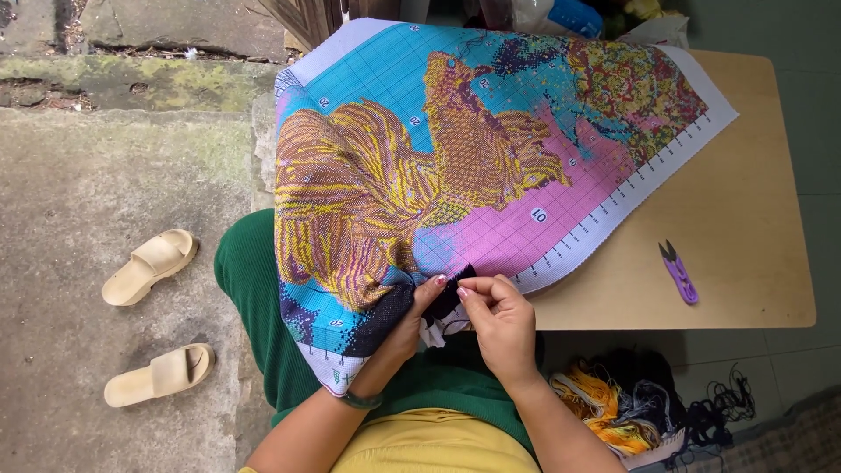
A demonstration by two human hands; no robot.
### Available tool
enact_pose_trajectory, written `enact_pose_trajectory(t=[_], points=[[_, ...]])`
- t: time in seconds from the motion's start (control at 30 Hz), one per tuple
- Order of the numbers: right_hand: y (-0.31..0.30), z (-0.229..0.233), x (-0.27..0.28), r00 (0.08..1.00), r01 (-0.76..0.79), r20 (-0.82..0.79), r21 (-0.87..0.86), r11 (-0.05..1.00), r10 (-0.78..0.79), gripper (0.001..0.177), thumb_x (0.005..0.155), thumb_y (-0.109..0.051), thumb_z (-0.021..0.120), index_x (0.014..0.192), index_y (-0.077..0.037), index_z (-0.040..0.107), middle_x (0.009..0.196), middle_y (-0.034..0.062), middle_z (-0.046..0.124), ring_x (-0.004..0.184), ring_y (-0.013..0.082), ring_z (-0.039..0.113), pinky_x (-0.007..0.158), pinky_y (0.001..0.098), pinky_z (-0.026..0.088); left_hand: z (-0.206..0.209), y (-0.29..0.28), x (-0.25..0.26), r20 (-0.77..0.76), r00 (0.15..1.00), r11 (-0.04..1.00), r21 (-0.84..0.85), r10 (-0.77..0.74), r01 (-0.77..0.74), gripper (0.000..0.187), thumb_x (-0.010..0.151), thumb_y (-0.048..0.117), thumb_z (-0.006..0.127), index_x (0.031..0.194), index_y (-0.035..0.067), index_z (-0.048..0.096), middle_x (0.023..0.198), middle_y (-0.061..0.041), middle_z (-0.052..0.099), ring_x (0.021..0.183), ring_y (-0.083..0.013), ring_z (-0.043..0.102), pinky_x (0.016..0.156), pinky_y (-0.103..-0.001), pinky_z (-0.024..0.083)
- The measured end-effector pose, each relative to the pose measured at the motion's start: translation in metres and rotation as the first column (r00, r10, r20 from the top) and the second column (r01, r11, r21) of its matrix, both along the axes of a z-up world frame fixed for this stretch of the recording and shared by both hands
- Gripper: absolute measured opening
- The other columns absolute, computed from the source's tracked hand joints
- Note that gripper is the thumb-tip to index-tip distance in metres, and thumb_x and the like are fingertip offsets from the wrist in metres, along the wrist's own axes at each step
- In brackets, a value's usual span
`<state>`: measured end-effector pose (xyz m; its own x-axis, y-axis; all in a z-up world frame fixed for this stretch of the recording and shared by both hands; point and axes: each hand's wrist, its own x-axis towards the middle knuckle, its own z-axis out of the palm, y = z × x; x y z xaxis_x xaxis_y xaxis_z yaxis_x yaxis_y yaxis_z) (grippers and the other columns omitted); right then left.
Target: A person is cross-stitching on a large printed canvas using a needle and thread.
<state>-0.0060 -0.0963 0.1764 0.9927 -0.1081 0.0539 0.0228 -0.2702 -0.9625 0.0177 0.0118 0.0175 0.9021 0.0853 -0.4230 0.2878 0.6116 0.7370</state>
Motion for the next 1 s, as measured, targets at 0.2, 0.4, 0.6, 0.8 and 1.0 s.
enact_pose_trajectory(t=[0.2,0.4,0.6,0.8,1.0], points=[[0.001,0.000,0.001,1.000,0.012,0.005,-0.017,1.000,-0.012,0.011,0.087,0.001,0.074,0.096,0.001,0.081,0.068,0.0052,0.055,0.064,0.0067,0.054,0.059,0.0227,0.050,0.016,0.001,-0.007,-0.001,1.000,0.999,0.033,0.021,-0.021,0.047,0.083,0.024,0.089,0.099,-0.016,0.069,0.087,-0.026,0.073,0.074,-0.0301,0.073,0.052,-0.039,0.061],[0.001,-0.005,0.002,0.999,0.035,-0.035,-0.021,0.999,-0.036,0.010,0.087,0.000,0.075,0.095,0.001,0.081,0.066,0.0057,0.055,0.062,0.0079,0.054,0.058,0.0236,0.049,0.017,-0.001,-0.009,0.007,1.000,0.996,0.082,0.031,-0.031,0.049,0.082,0.023,0.090,0.103,-0.017,0.070,0.094,-0.026,0.073,0.088,-0.0297,0.072,0.062,-0.042,0.063],[0.005,-0.006,0.002,0.997,0.053,-0.058,-0.002,0.999,-0.053,0.005,0.089,-0.001,0.074,0.091,0.000,0.079,0.065,0.0041,0.056,0.064,0.0081,0.052,0.058,0.0236,0.049,-0.001,0.000,0.001,-0.019,0.999,1.000,0.002,-0.028,0.028,0.053,0.084,0.029,0.088,0.091,-0.017,0.064,0.072,-0.028,0.071,0.047,-0.0352,0.069,0.031,-0.036,0.054],[0.003,-0.028,0.005,0.998,0.063,-0.016,-0.026,0.998,-0.064,0.005,0.087,-0.001,0.075,0.083,-0.002,0.076,0.067,0.0059,0.056,0.066,0.0126,0.055,0.062,0.0276,0.050,0.002,0.000,0.001,-0.046,0.998,0.996,-0.070,-0.053,0.050,0.056,0.085,0.031,0.084,0.087,-0.020,0.061,0.063,-0.036,0.067,0.039,-0.0346,0.065,0.027,-0.035,0.052],[0.005,-0.030,0.007,0.998,0.058,0.002,-0.028,0.998,-0.058,0.008,0.086,-0.001,0.076,0.079,-0.003,0.075,0.067,0.0050,0.055,0.067,0.0126,0.055,0.063,0.0279,0.049,0.001,-0.001,0.000,-0.082,0.997,0.999,-0.052,-0.001,-0.003,0.052,0.082,0.024,0.088,0.095,-0.020,0.064,0.074,-0.028,0.069,0.060,-0.0338,0.073,0.038,-0.040,0.057]])
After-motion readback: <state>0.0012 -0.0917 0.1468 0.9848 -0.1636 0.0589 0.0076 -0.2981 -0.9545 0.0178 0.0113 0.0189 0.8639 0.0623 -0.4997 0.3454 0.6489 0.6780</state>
